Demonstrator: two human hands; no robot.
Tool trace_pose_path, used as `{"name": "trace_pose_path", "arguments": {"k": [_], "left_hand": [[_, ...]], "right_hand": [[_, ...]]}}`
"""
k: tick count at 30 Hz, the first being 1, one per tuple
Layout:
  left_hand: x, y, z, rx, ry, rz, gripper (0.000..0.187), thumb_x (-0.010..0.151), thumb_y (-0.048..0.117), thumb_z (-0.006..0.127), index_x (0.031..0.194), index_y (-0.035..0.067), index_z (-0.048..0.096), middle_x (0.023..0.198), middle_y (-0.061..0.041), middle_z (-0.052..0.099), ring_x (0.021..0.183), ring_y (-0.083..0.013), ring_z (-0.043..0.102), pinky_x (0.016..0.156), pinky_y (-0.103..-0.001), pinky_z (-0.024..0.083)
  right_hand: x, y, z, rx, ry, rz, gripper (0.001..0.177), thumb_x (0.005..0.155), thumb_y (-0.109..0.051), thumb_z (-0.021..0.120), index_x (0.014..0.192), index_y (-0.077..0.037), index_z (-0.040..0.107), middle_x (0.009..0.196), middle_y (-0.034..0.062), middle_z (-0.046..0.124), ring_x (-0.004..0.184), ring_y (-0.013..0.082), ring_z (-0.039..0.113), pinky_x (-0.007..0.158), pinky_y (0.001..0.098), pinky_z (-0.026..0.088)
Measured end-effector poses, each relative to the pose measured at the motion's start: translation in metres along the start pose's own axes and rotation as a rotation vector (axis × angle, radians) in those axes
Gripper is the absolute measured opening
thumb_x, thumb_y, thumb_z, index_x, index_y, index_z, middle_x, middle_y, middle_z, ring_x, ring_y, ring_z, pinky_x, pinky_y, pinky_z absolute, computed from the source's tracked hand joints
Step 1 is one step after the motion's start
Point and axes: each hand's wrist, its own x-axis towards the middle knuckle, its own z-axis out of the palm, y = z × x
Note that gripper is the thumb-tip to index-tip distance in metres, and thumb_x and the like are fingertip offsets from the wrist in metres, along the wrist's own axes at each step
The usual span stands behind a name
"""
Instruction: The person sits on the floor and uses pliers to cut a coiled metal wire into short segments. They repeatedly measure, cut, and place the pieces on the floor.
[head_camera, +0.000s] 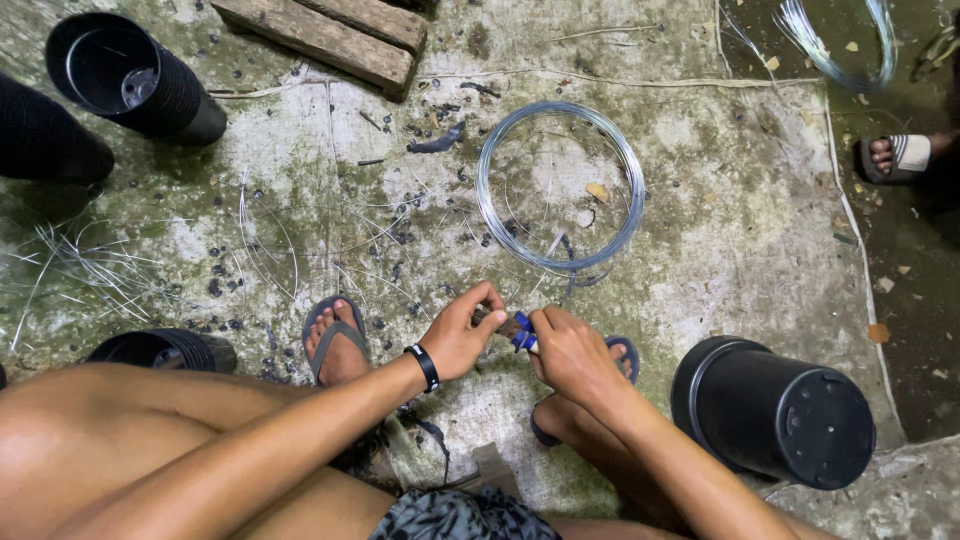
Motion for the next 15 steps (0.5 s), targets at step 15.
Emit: {"name": "trace_pose_path", "arguments": {"k": [15], "left_hand": [[0.005, -0.005, -0.003, 0.049, 0.000, 0.020, 0.017, 0.098, 0.026, 0.066, 0.097, 0.011, 0.058, 0.099, -0.004, 0.048, 0.084, -0.0169, 0.051, 0.078, -0.035, 0.047]], "right_hand": [[-0.007, 0.023, 0.042, 0.047, 0.221, -0.206, 0.065, 0.072, 0.009, 0.064, 0.136, 0.006, 0.052, 0.106, 0.0191, 0.063, 0.101, 0.0352, 0.062, 0.089, 0.0464, 0.049]]}}
